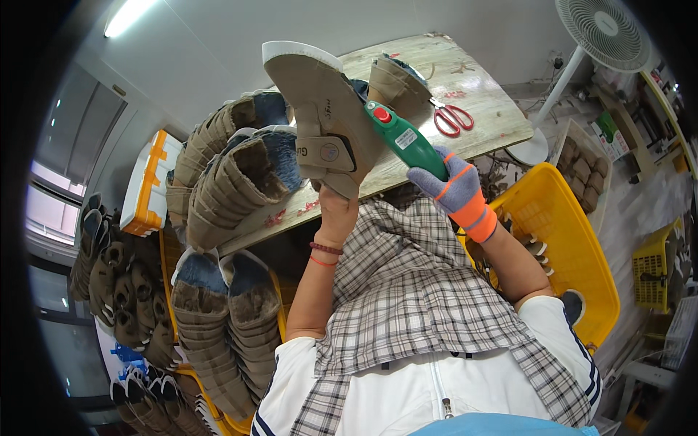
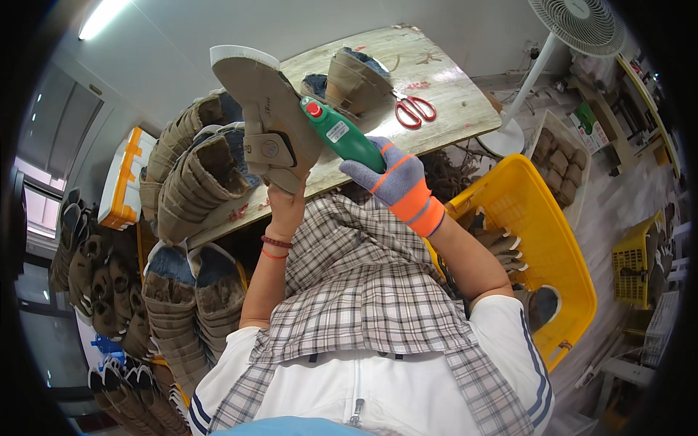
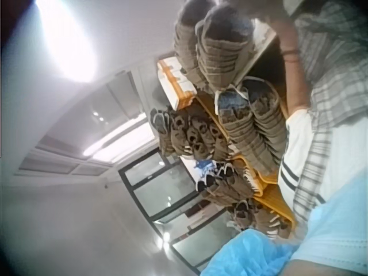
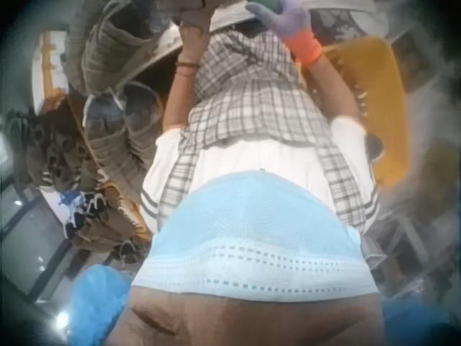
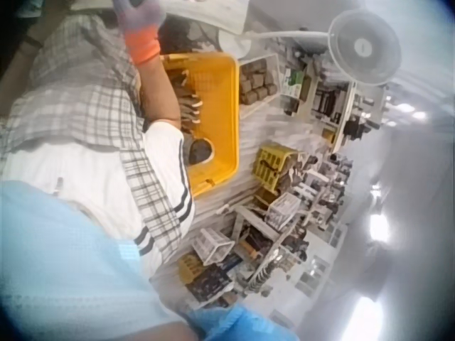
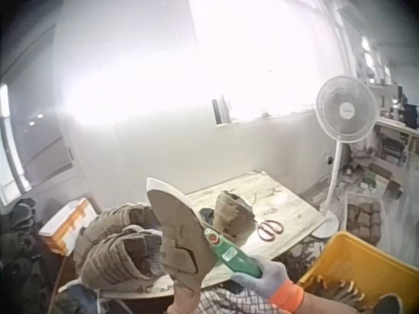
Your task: The person trims the fuzzy lining inside several beige boots using scissors and a green electric trimmer. They handle each boot one at a time, cutting and trimming the interior lining, then placing the finished boots into a yellow bin.
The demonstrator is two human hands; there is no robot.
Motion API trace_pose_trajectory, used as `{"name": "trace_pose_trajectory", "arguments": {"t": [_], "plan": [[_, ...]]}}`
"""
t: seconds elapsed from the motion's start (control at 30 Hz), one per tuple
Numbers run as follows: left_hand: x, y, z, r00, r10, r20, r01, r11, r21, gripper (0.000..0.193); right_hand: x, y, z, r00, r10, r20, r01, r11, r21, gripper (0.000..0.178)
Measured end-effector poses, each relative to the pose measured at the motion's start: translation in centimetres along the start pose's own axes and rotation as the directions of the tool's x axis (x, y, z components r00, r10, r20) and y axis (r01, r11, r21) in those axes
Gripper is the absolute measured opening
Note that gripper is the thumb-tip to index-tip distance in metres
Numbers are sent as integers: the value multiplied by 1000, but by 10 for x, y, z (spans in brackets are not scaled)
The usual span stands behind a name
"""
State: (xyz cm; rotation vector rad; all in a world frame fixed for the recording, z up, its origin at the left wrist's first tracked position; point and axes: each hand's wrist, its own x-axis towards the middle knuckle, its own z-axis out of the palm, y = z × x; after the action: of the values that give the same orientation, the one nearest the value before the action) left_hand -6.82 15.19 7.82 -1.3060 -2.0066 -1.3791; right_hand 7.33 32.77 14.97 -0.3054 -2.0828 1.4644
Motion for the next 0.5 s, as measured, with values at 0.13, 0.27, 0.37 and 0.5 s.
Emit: {"name": "trace_pose_trajectory", "arguments": {"t": [0.13, 0.27, 0.37, 0.5], "plan": [[-5, -5, 3, 990, 118, 79, -125, 987, 98, 17, 0, -8, -1, 996, 91, -3, -91, 995, 38, 48], [-12, 0, 4, 991, 45, 126, -47, 999, 18, 18, 8, -5, -4, 994, 102, -46, -95, 987, 132, 46], [-4, 31, -14, 972, -149, 183, 203, 923, -326, 20, 12, 1, -11, 990, 105, -90, -89, 981, 171, 44], [-17, 11, -62, 872, -489, -26, 330, 626, -706, 27, 19, 14, -24, 982, 93, -166, -59, 978, 200, 40]]}}
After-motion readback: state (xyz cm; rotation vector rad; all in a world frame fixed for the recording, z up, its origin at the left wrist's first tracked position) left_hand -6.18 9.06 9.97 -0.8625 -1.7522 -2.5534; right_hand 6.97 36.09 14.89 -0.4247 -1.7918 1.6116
